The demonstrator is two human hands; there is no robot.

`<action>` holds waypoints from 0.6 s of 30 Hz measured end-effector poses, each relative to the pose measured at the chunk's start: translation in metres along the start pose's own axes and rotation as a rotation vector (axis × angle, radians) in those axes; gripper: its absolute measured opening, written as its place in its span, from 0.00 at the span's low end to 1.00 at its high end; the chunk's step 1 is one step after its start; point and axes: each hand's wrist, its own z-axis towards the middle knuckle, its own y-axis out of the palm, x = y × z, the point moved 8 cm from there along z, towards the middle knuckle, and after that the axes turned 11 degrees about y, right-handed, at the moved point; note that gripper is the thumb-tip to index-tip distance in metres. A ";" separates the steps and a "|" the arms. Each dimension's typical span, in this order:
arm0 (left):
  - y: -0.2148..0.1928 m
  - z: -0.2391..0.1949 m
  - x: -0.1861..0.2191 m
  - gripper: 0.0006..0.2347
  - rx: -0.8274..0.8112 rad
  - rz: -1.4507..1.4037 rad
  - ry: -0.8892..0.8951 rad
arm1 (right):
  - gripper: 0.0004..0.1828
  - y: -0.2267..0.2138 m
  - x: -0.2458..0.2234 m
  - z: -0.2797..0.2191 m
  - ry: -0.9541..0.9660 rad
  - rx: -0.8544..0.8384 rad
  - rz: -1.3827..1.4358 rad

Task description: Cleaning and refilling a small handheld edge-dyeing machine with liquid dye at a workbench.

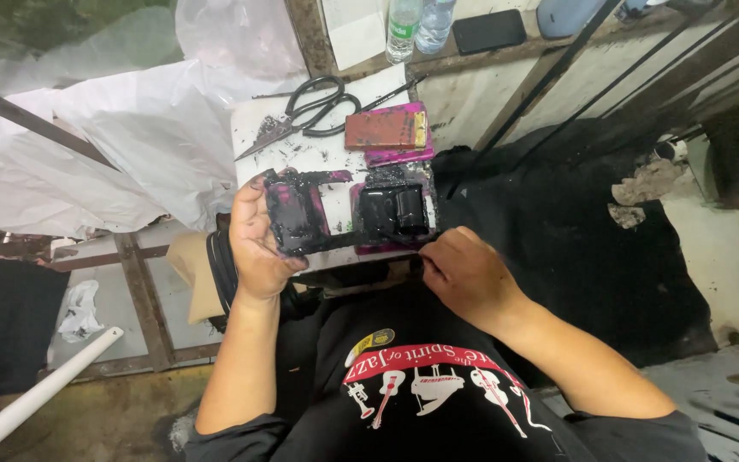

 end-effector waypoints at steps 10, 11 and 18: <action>0.007 0.003 0.004 0.48 -0.015 -0.020 0.013 | 0.03 -0.017 -0.007 0.003 -0.014 -0.196 -0.104; 0.006 0.003 0.003 0.48 -0.013 -0.019 0.018 | 0.03 -0.025 -0.011 0.006 -0.019 -0.195 -0.105; 0.009 -0.001 -0.011 0.49 -0.061 -0.072 -0.049 | 0.04 -0.069 -0.018 0.040 0.097 0.004 0.264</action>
